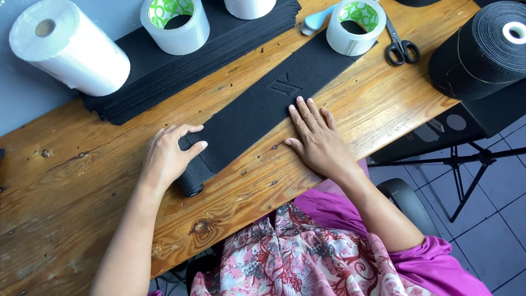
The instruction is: Applying adhesive tape to a black foam strip and smoothing it down on a wooden workbench.
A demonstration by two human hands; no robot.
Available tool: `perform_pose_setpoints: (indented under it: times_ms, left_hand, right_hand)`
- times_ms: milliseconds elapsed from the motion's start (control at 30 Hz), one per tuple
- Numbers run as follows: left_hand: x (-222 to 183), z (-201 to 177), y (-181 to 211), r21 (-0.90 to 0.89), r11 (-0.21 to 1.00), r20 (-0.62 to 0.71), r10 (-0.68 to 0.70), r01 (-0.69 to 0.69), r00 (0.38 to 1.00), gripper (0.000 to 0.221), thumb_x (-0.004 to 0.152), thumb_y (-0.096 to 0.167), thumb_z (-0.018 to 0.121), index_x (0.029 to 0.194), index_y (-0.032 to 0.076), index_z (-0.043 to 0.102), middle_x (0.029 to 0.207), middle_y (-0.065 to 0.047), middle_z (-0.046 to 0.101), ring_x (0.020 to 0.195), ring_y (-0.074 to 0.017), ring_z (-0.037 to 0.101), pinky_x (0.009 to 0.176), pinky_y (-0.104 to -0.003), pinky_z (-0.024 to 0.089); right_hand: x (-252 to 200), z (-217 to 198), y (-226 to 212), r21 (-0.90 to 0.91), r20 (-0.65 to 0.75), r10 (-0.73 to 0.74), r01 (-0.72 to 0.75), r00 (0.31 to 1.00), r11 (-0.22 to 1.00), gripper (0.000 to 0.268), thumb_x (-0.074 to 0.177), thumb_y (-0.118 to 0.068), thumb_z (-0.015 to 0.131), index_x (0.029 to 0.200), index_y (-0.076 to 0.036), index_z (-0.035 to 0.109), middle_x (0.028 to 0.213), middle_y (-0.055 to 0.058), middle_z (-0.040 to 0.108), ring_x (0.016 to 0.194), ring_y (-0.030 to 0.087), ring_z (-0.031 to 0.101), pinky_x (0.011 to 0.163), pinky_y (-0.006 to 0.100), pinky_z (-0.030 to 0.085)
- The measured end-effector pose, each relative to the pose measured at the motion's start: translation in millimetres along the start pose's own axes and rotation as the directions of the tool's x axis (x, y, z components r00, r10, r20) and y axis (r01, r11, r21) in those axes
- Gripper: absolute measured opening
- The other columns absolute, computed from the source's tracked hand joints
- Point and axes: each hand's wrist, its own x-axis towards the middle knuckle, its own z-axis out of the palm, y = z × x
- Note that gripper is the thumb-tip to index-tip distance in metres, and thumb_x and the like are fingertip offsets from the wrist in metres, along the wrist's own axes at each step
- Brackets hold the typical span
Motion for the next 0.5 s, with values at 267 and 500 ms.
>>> perform_pose_setpoints:
  times_ms: [267, 500]
  left_hand:
    - [2.1, -8.1, -7.9, -0.04, 0.999, 0.014, 0.006, -0.005, 1.0, 0.035, 0.087, 0.024, 0.077, 0.121, 0.023, 0.074, 0.114, -0.016, 0.071, 0.116, -0.0439, 0.062, 0.109, -0.058, 0.038]
    - [5.0, -15.1, -6.1, -0.071, 0.997, 0.044, -0.034, 0.037, 0.998, 0.034, 0.088, 0.018, 0.077, 0.121, 0.018, 0.074, 0.115, -0.017, 0.071, 0.119, -0.0423, 0.062, 0.113, -0.058, 0.034]
  right_hand:
    - [0.6, 1.7, -0.9, -0.017, 0.008, -0.01, 0.01, 1.0, 1.0, 0.07, 0.104, -0.056, 0.039, 0.161, -0.016, 0.031, 0.167, 0.013, 0.028, 0.153, 0.038, 0.022, 0.12, 0.053, 0.019]
    - [15.1, -11.5, 16.4, -0.086, -0.041, -0.143, 0.139, 0.989, 0.987, 0.058, 0.1, -0.05, 0.053, 0.151, -0.024, 0.051, 0.153, 0.006, 0.053, 0.146, 0.037, 0.039, 0.108, 0.053, 0.041]
